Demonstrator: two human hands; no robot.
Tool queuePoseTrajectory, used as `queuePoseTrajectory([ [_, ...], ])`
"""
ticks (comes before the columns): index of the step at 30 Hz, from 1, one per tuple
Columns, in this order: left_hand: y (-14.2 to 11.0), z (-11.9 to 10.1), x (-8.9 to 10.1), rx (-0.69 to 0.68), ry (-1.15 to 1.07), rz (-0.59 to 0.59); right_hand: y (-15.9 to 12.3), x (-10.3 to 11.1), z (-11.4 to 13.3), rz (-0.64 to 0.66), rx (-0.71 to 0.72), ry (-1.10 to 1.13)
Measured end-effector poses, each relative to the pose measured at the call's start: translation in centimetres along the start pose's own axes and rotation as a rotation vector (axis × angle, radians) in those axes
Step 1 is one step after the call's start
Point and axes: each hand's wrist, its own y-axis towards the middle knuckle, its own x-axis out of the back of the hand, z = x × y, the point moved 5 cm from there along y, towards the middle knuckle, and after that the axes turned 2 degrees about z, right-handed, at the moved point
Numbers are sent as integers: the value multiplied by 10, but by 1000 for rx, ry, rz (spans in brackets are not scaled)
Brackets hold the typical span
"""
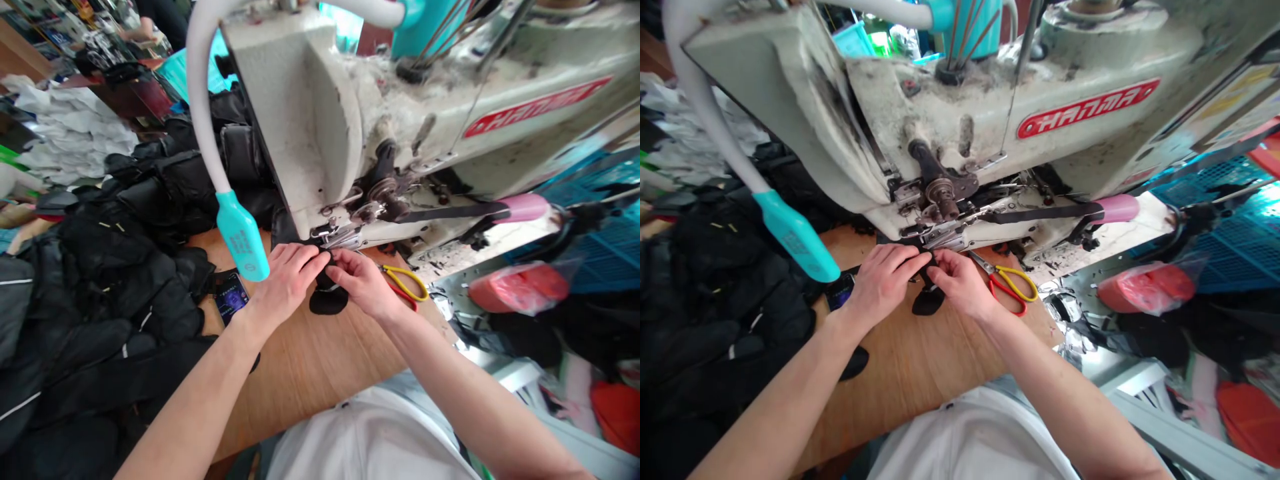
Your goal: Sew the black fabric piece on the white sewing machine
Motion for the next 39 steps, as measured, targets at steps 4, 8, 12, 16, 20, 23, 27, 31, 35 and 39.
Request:
queuePoseTrajectory([
  [4,1,5,-1,30,-40,-63,4,-1,2,-32,-6,7],
  [8,-2,10,-2,59,-67,-140,6,-2,2,-61,-28,21],
  [12,-6,19,-4,116,-63,-158,5,-2,3,-73,-47,-3],
  [16,-5,23,-2,101,-90,-172,6,-2,4,-80,-39,-8],
  [20,-2,22,-1,109,-120,-158,7,-3,5,-87,-30,-1],
  [23,-2,21,-1,123,-120,-158,8,-3,6,-105,-27,6],
  [27,-2,21,-1,111,-112,-175,9,-3,6,-136,-47,0],
  [31,-2,23,-1,97,-112,-171,11,-3,7,-135,-39,-6],
  [35,-2,25,-2,105,-121,-165,11,-3,8,-141,-48,-19],
  [39,-6,27,-3,108,-135,-164,9,-3,10,-150,-77,-42],
])
